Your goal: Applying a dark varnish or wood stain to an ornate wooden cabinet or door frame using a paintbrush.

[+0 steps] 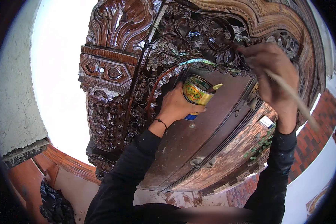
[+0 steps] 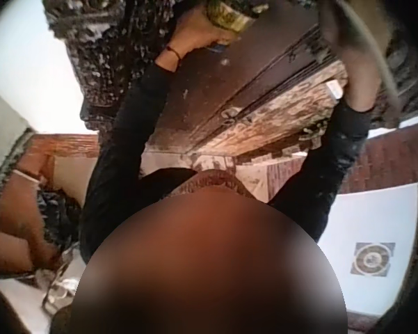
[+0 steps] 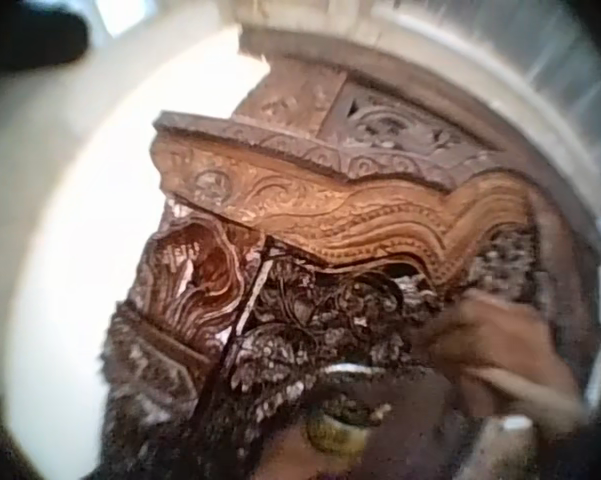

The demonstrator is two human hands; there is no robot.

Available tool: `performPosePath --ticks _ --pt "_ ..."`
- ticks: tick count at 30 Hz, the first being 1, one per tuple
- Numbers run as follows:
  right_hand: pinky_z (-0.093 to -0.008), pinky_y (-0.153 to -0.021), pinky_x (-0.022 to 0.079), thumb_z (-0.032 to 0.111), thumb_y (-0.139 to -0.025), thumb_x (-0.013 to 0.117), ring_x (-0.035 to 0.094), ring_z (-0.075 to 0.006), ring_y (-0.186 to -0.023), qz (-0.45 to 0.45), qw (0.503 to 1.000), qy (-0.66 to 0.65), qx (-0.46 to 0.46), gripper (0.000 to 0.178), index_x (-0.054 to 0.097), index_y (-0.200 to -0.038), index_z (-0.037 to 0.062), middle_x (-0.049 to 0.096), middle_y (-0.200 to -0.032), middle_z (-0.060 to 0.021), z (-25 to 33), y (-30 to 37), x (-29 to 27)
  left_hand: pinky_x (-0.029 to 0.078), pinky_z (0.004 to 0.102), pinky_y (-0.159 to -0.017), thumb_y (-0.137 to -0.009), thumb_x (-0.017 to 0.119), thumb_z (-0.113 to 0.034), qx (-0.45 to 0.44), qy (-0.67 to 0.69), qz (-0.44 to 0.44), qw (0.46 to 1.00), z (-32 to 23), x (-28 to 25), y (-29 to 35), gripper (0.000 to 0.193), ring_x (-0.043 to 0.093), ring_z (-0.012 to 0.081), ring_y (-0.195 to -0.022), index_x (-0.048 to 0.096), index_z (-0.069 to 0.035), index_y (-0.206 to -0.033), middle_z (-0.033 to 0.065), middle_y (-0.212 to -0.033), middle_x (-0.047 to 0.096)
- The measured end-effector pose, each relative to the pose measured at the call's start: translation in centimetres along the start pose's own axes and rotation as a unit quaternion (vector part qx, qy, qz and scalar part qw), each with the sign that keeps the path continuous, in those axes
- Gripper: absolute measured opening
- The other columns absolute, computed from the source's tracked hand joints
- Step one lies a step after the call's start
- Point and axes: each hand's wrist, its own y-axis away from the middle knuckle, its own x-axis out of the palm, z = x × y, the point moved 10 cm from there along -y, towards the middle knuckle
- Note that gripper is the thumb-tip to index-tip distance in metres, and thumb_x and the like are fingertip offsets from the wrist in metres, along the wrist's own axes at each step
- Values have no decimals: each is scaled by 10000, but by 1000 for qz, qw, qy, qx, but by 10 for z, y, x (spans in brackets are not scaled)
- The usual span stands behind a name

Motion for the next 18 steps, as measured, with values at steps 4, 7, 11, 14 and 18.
performPosePath --ticks 4,7,11,14,18 --pt "-398 -736 602 47 -825 744 706 -311 -934 92 993 67 17 247 696 -1067 72 688 -1061 -121 10 2 35 600 450 -947 -536 991 -589 7 -3 -15 1000 2 -1 1 1079 775 405 -1051 617 90 -1286 251 -1122 780" --pt "-379 -686 593 58 -798 738 690 -276 -929 82 992 97 -11 268 690 -1054 120 676 -1085 -108 24 13 43 600 445 -958 -534 991 -591 -2 -1 1 1000 1 -1 3 1128 772 406 -1068 600 105 -1330 261 -1142 777" --pt "-335 -632 570 90 -781 740 664 -249 -891 72 990 120 -33 291 684 -1062 138 672 -1084 -108 32 15 57 601 441 -962 -534 992 -594 -5 -5 6 1000 4 4 1 1154 775 402 -1067 592 118 -1349 266 -1145 777" --pt "-315 -621 554 126 -785 741 647 -235 -887 44 986 150 -61 269 685 -1047 157 659 -1079 -88 40 17 60 602 443 -955 -530 993 -595 -8 -14 -12 1000 2 -1 0 1138 775 397 -1068 601 113 -1330 265 -1144 779" --pt "-336 -653 573 120 -776 737 676 -264 -927 76 986 143 -37 298 684 -1068 145 676 -1128 -120 47 23 68 602 440 -957 -521 997 -592 -9 -8 7 1000 -2 -1 1 1138 775 400 -1068 604 115 -1322 267 -1144 778"
